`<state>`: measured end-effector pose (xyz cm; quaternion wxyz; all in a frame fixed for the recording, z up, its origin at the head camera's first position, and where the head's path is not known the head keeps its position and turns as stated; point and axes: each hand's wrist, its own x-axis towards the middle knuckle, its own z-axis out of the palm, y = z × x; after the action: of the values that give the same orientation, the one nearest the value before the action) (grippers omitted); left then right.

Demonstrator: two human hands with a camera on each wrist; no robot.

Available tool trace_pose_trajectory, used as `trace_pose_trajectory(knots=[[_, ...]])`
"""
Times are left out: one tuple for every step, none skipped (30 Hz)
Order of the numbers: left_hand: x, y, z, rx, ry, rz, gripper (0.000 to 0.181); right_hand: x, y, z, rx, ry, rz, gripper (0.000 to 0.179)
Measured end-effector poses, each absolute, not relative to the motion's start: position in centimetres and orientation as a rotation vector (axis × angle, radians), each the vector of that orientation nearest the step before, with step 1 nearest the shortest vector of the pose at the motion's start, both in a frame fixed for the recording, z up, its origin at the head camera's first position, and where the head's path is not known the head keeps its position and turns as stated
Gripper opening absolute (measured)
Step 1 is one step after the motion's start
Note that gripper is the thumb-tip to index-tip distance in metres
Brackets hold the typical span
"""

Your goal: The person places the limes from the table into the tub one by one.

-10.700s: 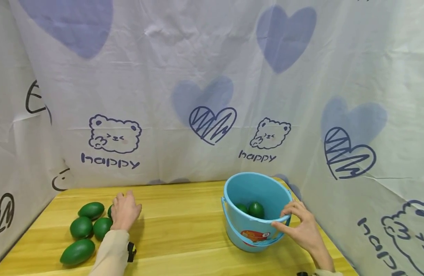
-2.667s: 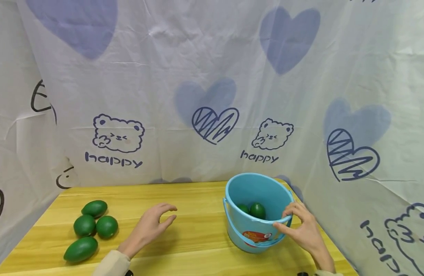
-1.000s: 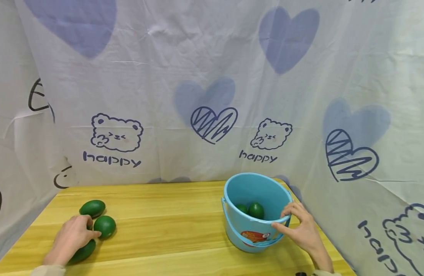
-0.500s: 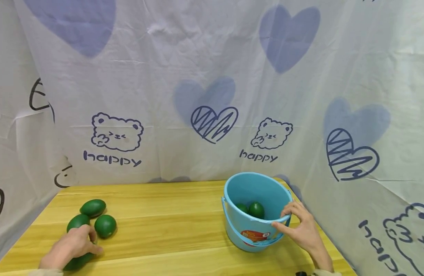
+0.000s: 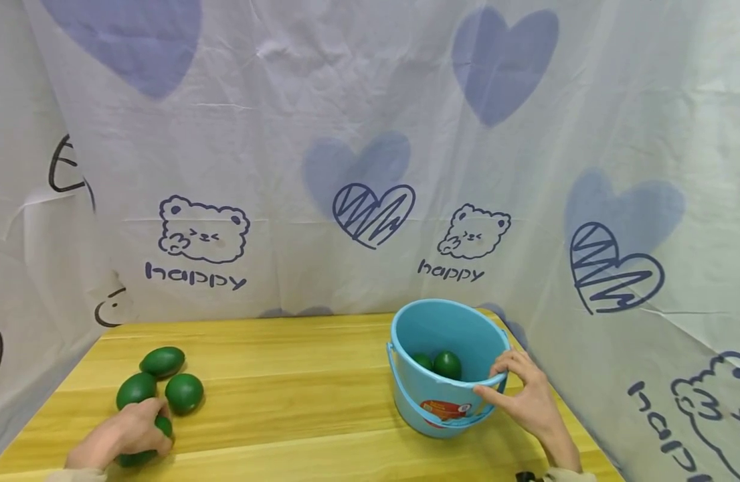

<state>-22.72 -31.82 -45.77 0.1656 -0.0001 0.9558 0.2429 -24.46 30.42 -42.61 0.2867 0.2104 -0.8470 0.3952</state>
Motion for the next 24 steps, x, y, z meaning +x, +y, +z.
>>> trace_pose_trajectory(knots=[[-22.7, -31.6, -45.7, 0.003, 2.726, 0.704, 0.032, -24.5, 30.4, -42.6, 0.565, -2.264, 1.055, 0.034], [-22.7, -31.5, -45.6, 0.005, 2.732, 0.717, 0.032, -24.5, 30.4, -42.6, 0.566, -2.265, 1.055, 0.034], [-22.7, -31.3, -45.5, 0.011, 2.741, 0.719, 0.033, -24.5, 30.4, -42.6, 0.57, -2.264, 1.052, 0.033], [-22.8, -31.1, -45.5, 0.015, 2.744, 0.726, 0.034, -24.5, 30.4, -42.7, 0.572, -2.263, 1.052, 0.033], [-22.9, -31.0, -45.4, 0.012, 2.745, 0.733, 0.035, -24.5, 30.4, -42.7, 0.573, -2.262, 1.05, 0.033], [-22.9, -30.8, -45.3, 0.001, 2.747, 0.739, 0.036, -24.5, 30.5, -42.7, 0.574, -2.262, 1.051, 0.033], [-23.0, -30.7, -45.2, -0.011, 2.745, 0.745, 0.037, -24.5, 30.5, -42.7, 0.577, -2.262, 1.049, 0.033], [-23.1, -30.5, -45.1, -0.019, 2.735, 0.756, 0.037, -24.5, 30.5, -42.8, 0.577, -2.264, 1.051, 0.034], [-23.1, -30.4, -45.1, -0.031, 2.73, 0.762, 0.035, -24.6, 30.5, -42.7, 0.577, -2.264, 1.052, 0.034], [-23.2, -30.2, -45.0, -0.041, 2.721, 0.779, 0.033, -24.5, 30.5, -42.7, 0.575, -2.265, 1.053, 0.034], [-23.2, -30.1, -45.0, -0.04, 2.715, 0.79, 0.032, -24.5, 30.5, -42.7, 0.575, -2.265, 1.054, 0.034], [-23.2, -29.9, -45.0, -0.039, 2.713, 0.798, 0.03, -24.5, 30.4, -42.6, 0.575, -2.266, 1.058, 0.035], [-23.1, -29.8, -45.0, -0.033, 2.709, 0.808, 0.029, -24.5, 30.4, -42.6, 0.576, -2.266, 1.058, 0.035], [-23.1, -29.6, -45.0, -0.028, 2.708, 0.816, 0.027, -24.4, 30.4, -42.5, 0.574, -2.267, 1.059, 0.036], [-23.1, -29.4, -45.1, -0.031, 2.708, 0.825, 0.027, -24.4, 30.4, -42.5, 0.573, -2.267, 1.062, 0.036], [-23.1, -29.2, -45.1, -0.028, 2.704, 0.84, 0.027, -24.3, 30.4, -42.5, 0.571, -2.266, 1.063, 0.037], [-23.2, -29.0, -45.1, -0.028, 2.706, 0.847, 0.027, -24.3, 30.4, -42.5, 0.571, -2.265, 1.067, 0.037], [-23.2, -28.8, -45.0, -0.027, 2.708, 0.856, 0.028, -24.3, 30.3, -42.5, 0.572, -2.265, 1.065, 0.037], [-23.3, -28.5, -45.0, -0.022, 2.714, 0.864, 0.027, -24.3, 30.3, -42.5, 0.573, -2.264, 1.064, 0.037], [-23.3, -28.3, -45.0, -0.005, 2.727, 0.865, 0.027, -24.3, 30.3, -42.5, 0.572, -2.264, 1.06, 0.037], [-23.4, -28.0, -44.9, 0.014, 2.734, 0.871, 0.027, -24.3, 30.3, -42.4, 0.573, -2.263, 1.055, 0.037], [-23.5, -27.7, -44.9, 0.039, 2.745, 0.876, 0.025, -24.3, 30.3, -42.5, 0.571, -2.263, 1.052, 0.037], [-23.7, -27.4, -44.8, 0.064, 2.758, 0.88, 0.024, -24.4, 30.3, -42.5, 0.568, -2.264, 1.051, 0.036], [-23.8, -27.0, -44.8, 0.085, 2.767, 0.885, 0.024, -24.4, 30.4, -42.5, 0.566, -2.265, 1.05, 0.036]])
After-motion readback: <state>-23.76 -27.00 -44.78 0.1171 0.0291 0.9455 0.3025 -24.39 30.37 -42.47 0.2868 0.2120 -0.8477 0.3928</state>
